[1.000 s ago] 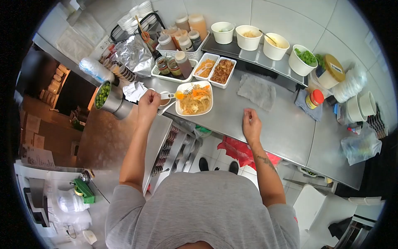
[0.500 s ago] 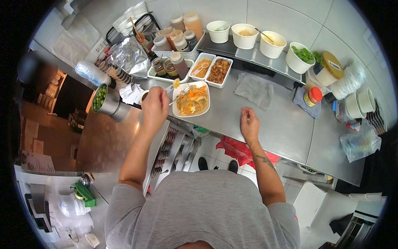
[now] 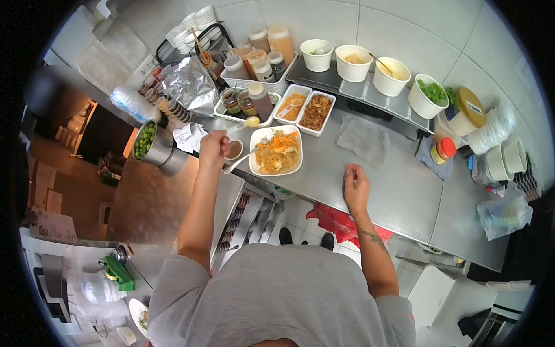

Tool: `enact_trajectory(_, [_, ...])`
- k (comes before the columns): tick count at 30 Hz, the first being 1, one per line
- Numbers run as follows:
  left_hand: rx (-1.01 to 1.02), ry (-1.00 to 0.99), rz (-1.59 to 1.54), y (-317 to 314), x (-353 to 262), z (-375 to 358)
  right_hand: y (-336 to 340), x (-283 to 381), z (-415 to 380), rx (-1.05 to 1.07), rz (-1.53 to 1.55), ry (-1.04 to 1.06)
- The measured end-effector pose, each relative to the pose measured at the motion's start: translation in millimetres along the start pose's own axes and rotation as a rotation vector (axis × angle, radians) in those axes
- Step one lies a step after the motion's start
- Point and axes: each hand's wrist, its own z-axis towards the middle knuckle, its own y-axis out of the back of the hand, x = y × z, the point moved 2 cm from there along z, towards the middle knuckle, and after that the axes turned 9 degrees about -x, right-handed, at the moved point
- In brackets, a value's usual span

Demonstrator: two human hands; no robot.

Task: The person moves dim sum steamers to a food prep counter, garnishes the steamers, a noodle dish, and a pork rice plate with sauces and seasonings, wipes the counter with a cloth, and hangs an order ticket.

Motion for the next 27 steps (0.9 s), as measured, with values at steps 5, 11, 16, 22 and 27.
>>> enact_trajectory(5, [-0.179,-0.512,0.409,-17,-12,84,-1,-3,0,0.012,0.002,-0.009])
enact_trajectory(11, [0.1,-1.291,1.067,-75,-18,112,-1,-3,1,-0.012,0.017,-0.053])
enact_trajectory(16, [0.042,-0.943,0.992,-64,-24,140,0,-3,2,-0.009,0.014,-0.065])
enact_trajectory(22, [-0.095,-0.624,0.704,-26,-18,154,0,5,2,-0.003,0.014,-0.067])
enact_trajectory(27, [-0.175,-0.88,0.614,-16,1,157,-2,-5,1,0.004,0.04,-0.09])
